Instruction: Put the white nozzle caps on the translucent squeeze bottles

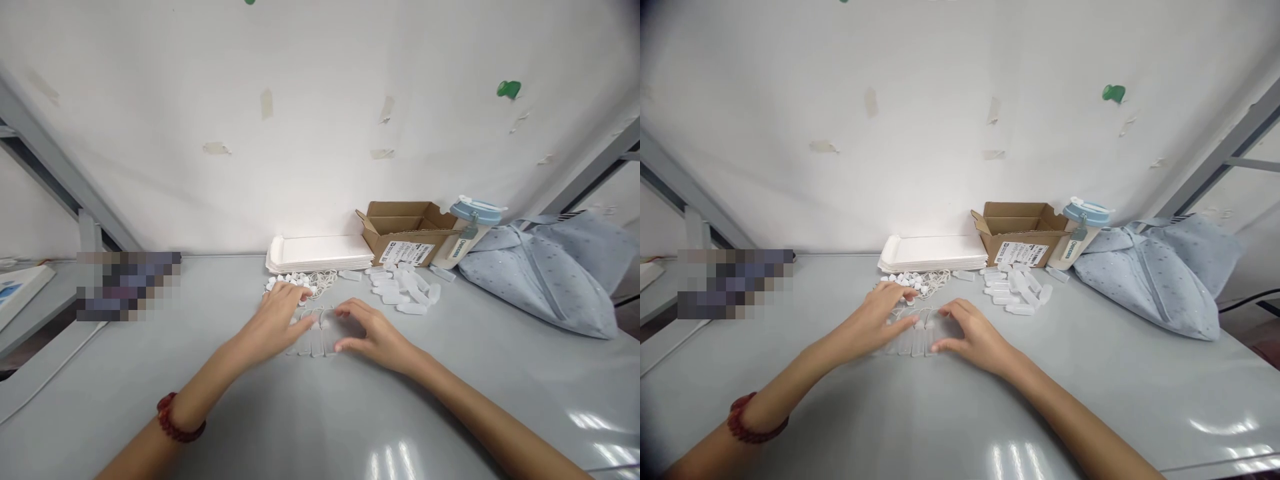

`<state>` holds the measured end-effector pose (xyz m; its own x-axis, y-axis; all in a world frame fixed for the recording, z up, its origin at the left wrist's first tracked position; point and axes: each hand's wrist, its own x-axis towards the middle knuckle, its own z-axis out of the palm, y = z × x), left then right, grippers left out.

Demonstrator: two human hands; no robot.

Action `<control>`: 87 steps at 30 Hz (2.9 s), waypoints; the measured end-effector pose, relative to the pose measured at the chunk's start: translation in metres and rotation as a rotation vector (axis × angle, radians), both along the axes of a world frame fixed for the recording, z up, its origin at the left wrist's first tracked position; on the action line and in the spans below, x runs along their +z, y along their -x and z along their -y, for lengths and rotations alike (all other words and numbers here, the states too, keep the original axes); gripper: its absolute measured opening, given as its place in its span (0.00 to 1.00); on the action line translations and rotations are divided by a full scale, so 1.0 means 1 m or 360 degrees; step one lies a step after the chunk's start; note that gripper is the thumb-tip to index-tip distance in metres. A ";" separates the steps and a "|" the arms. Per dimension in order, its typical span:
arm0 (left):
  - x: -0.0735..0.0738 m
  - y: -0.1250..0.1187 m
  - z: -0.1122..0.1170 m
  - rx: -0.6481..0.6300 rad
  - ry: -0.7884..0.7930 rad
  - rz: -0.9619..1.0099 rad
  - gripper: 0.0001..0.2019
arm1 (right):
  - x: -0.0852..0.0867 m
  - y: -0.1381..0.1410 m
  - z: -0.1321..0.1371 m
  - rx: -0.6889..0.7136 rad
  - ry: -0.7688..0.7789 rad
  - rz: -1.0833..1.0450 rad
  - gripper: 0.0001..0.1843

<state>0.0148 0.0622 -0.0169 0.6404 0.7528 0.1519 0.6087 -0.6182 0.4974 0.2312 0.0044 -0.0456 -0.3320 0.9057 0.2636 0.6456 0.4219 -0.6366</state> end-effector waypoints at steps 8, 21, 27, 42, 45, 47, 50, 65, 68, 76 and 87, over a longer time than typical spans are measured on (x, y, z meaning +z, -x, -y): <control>0.011 -0.021 -0.048 -0.0010 -0.0255 -0.0152 0.13 | 0.000 -0.035 -0.045 -0.0374 -0.0423 0.0533 0.12; -0.004 -0.083 -0.085 -0.0239 -0.0469 -0.0009 0.08 | -0.013 -0.029 -0.067 -0.0534 -0.0327 0.0887 0.15; 0.013 -0.064 -0.076 -0.0048 -0.0286 0.0432 0.08 | -0.012 -0.030 -0.045 -0.0558 -0.0345 0.0713 0.15; 0.001 -0.007 0.020 0.0365 0.1156 0.1246 0.09 | 0.013 0.026 0.010 -0.0119 -0.0395 -0.0072 0.12; 0.004 -0.007 0.028 0.0377 0.1333 0.1348 0.07 | 0.013 0.027 0.015 -0.0072 -0.0417 -0.0043 0.13; 0.005 -0.008 0.030 0.0377 0.1344 0.1355 0.07 | 0.012 0.026 0.016 -0.0059 -0.0437 -0.0026 0.14; 0.003 -0.009 0.030 0.0391 0.1335 0.1384 0.08 | 0.011 0.025 0.017 -0.0025 -0.0459 -0.0033 0.15; 0.002 -0.006 0.042 0.0134 0.0412 0.0948 0.11 | 0.018 0.031 0.025 0.0008 -0.0305 -0.0224 0.18; 0.000 -0.006 0.043 0.0014 0.0194 0.0892 0.11 | 0.020 0.032 0.027 -0.0007 -0.0254 -0.0241 0.18; 0.000 -0.008 0.040 0.0097 0.0199 0.0802 0.10 | 0.014 0.032 0.029 0.0000 -0.0323 -0.0159 0.21; 0.003 -0.008 0.041 0.0185 0.0590 0.0656 0.16 | 0.011 0.037 0.027 0.0018 -0.0570 0.0050 0.17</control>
